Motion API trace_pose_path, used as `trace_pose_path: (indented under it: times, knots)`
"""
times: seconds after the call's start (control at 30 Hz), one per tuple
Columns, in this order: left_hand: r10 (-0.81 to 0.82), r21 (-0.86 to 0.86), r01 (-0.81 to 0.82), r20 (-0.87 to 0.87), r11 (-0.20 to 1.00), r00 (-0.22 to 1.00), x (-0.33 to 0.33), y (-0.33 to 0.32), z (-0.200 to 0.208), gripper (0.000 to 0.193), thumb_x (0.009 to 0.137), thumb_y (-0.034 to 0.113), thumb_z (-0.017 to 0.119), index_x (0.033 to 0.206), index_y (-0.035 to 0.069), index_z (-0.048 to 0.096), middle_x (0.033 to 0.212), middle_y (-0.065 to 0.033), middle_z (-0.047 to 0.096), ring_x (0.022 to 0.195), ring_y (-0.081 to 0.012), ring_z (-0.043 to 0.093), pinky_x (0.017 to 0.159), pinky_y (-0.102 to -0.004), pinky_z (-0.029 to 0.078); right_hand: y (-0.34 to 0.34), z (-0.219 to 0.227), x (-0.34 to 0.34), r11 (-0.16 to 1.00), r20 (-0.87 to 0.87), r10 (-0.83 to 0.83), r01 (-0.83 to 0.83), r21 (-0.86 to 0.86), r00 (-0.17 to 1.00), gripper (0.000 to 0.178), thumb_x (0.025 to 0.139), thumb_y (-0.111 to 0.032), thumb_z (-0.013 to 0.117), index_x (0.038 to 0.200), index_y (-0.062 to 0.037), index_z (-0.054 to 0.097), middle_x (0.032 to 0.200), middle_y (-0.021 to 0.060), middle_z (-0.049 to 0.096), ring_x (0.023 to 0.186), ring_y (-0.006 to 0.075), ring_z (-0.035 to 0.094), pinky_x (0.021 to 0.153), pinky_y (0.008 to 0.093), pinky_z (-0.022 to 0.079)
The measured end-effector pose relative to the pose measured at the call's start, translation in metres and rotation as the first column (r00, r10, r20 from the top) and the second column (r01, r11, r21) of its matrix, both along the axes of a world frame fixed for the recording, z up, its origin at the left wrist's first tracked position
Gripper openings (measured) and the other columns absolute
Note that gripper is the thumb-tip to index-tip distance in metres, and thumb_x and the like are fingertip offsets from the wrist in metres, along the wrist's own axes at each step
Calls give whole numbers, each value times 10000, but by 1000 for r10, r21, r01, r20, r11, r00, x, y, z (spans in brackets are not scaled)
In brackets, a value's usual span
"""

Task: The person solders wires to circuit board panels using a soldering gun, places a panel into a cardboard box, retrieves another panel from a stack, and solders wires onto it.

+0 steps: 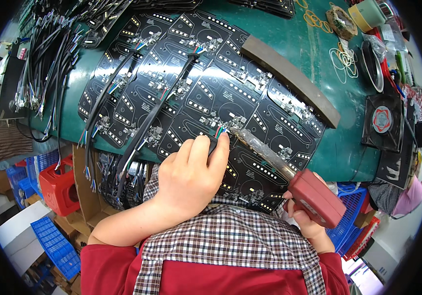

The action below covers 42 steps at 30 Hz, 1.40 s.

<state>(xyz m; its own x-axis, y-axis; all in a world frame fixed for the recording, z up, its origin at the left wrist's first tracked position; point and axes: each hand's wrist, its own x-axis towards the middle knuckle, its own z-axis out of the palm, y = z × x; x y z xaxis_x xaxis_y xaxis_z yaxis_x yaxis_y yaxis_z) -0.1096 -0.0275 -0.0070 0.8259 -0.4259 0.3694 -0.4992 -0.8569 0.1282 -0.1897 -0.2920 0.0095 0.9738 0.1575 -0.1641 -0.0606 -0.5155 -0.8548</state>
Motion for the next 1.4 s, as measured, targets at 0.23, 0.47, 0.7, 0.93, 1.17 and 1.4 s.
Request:
trace_pose_path:
  times: [0.23, 0.47, 0.7, 0.93, 1.17, 1.4]
  knots:
    - [-50, -57, 49, -17, 997, 999, 1, 4, -2, 342, 685, 77, 586, 1021, 35, 626, 764, -24, 475, 641, -128, 511, 450, -209, 390, 5, -2, 1, 977, -110, -82, 102, 186, 991, 314, 714, -158, 711, 980, 3, 669, 1014, 176, 644, 932, 292, 637, 849, 369, 507]
    - [-82, 49, 82, -2, 995, 997, 2, 0, 3, 336, 694, 72, 576, 1017, -19, 609, 771, -42, 482, 649, -141, 499, 476, -215, 395, 6, -12, 3, 1000, 144, -4, 1, 23, 990, 384, 661, -144, 738, 1002, 12, 656, 1071, 189, 620, 895, 300, 648, 789, 350, 520]
    - [-87, -53, 79, -167, 995, 982, 1, 1, 6, 433, 657, 61, 577, 1082, -24, 580, 758, -73, 457, 645, -202, 519, 506, -277, 437, 6, -4, -7, 797, -259, -235, 338, 501, 937, 484, 710, -207, 741, 1103, 17, 569, 1071, 163, 605, 715, 210, 615, 633, 302, 492]
    - [35, -70, -58, -299, 996, 953, 25, 39, 37, 270, 793, 236, 628, 999, 64, 600, 776, -67, 529, 736, -212, 569, 609, -317, 492, 9, -4, 8, 827, 14, -344, 296, 478, 939, 529, 851, -297, 623, 1200, 34, 403, 1046, 132, 503, 565, 105, 458, 451, 220, 377]
    - [687, -220, -694, -121, 686, 717, 153, 240, 31, 247, 802, 182, 624, 994, 28, 647, 880, -166, 655, 858, -313, 629, 763, -401, 485, 7, -8, 9, 807, 12, -409, 356, 470, 912, 495, 866, -245, 593, 1226, 20, 382, 1043, 150, 506, 566, 112, 454, 447, 210, 376]
    - [674, -80, -709, -255, 700, 694, 142, 251, 64, 175, 714, 182, 687, 774, 17, 687, 741, -155, 658, 727, -267, 657, 683, -349, 498, 8, 0, 5, 811, 18, -419, 365, 457, 908, 525, 858, -273, 611, 1231, 16, 381, 1043, 146, 513, 572, 120, 458, 466, 216, 381]
